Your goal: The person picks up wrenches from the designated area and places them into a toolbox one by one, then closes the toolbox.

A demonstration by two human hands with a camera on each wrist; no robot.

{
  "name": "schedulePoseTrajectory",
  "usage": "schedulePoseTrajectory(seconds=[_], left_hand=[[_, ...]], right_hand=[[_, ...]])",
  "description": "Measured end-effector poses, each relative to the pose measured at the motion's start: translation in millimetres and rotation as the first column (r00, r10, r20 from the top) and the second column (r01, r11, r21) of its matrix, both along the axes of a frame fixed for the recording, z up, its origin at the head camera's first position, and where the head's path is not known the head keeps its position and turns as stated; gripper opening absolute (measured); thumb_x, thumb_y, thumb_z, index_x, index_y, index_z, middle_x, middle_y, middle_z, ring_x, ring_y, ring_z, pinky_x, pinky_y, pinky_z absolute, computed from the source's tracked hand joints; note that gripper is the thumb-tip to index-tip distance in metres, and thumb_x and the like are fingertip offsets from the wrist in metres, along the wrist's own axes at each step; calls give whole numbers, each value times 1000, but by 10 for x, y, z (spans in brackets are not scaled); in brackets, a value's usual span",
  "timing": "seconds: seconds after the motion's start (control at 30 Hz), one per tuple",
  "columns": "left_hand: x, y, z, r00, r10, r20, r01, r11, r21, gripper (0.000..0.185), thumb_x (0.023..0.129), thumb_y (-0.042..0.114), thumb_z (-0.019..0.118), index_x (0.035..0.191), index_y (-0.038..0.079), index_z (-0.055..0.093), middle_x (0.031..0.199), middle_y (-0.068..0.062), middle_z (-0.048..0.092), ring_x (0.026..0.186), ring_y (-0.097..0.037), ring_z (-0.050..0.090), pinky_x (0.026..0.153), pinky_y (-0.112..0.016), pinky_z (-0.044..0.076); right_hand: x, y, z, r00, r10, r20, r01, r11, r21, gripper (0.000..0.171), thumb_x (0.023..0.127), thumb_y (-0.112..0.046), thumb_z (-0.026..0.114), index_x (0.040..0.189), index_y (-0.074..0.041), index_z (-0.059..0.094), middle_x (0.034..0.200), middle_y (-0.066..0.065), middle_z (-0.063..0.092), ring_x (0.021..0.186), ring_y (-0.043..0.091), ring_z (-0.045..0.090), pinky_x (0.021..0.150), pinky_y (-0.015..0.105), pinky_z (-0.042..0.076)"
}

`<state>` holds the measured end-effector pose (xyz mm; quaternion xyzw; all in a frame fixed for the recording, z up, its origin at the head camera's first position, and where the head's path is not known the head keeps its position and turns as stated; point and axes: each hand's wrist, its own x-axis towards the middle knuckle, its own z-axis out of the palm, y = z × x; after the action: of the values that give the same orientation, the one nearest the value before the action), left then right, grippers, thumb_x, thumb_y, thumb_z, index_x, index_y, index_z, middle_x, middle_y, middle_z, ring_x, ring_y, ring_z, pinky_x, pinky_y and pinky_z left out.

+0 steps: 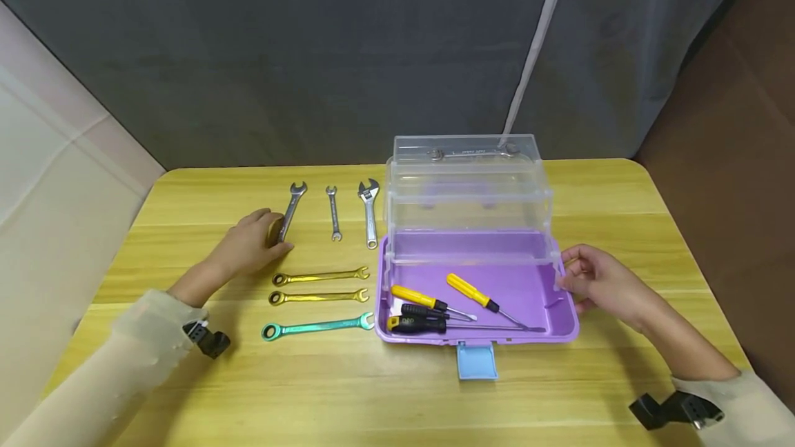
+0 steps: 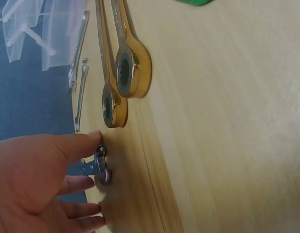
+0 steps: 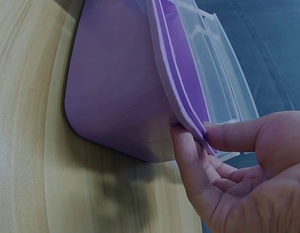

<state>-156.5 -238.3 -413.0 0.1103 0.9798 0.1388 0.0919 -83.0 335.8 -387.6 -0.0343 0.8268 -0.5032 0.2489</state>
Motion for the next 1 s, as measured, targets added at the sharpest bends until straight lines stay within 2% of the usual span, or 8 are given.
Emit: schedulePoseTrajectory(seconds=[0.1, 0.2, 0.27, 0.33, 0.47, 0.73, 0.87, 1.0], left_hand=[[24, -13, -13, 1000, 16, -12, -15, 1000, 21, 49, 98, 28, 70, 130, -7, 55, 140, -38, 45, 126, -56, 43, 99, -67, 41], [34, -22, -1, 997, 77, -25, -76, 996, 56, 42, 96, 23, 72, 121, -8, 59, 120, -32, 54, 109, -47, 47, 87, -56, 45], [36, -26, 10, 992, 124, -25, -122, 990, 69, 36, 96, 21, 71, 115, -8, 61, 107, -27, 55, 100, -41, 47, 80, -51, 44], [34, -23, 19, 987, 157, -27, -155, 986, 66, 33, 97, 22, 70, 108, -8, 61, 99, -23, 54, 92, -38, 48, 76, -48, 45], [23, -8, 15, 983, 183, -11, -183, 982, 37, 33, 99, 25, 66, 101, -7, 59, 91, -21, 53, 83, -34, 52, 71, -47, 48], [-79, 33, 37, 974, 187, 127, -183, 982, -47, 37, 104, 24, 51, 82, -4, 57, 82, -20, 51, 74, -31, 50, 61, -38, 44], [-110, 32, 83, 961, 181, 211, -181, 983, -19, 38, 104, 21, 46, 75, 0, 58, 74, -15, 49, 65, -26, 49, 55, -33, 40], [-105, 20, 97, 946, 201, 252, -217, 975, 38, 31, 103, 18, 42, 82, -3, 53, 71, -12, 47, 59, -21, 47, 52, -30, 39]], right_hand=[[1, -1, -4, 1000, -1, -2, 1, 1000, 0, 36, 103, -2, 55, 130, 14, 38, 97, 11, 59, 80, 17, 65, 65, 38, 60], [2, -2, -10, 1000, 2, -7, -2, 1000, -1, 34, 103, -2, 55, 129, 14, 39, 97, 10, 59, 79, 17, 65, 65, 37, 60], [3, -2, -10, 1000, 1, -8, -1, 1000, 2, 34, 103, -2, 55, 128, 13, 39, 96, 9, 59, 79, 17, 65, 65, 37, 60], [4, -1, -7, 1000, 1, -6, -1, 1000, 4, 33, 103, -3, 56, 128, 13, 40, 96, 9, 59, 79, 17, 65, 66, 37, 59], [1, -5, -1, 1000, -3, 2, 3, 1000, 8, 35, 103, -4, 56, 129, 13, 39, 97, 10, 59, 80, 17, 64, 67, 38, 60], [-4, -7, -1, 1000, -1, 1, 1, 1000, -2, 35, 103, -3, 56, 129, 13, 39, 97, 11, 58, 80, 17, 64, 66, 38, 60], [-2, -10, 5, 1000, -3, 5, 3, 1000, -1, 35, 103, -3, 56, 129, 13, 39, 98, 12, 58, 80, 18, 64, 67, 38, 60], [-2, -6, 4, 1000, -5, 2, 5, 1000, 2, 36, 103, -3, 56, 130, 13, 39, 99, 12, 58, 81, 18, 64, 67, 38, 60]])
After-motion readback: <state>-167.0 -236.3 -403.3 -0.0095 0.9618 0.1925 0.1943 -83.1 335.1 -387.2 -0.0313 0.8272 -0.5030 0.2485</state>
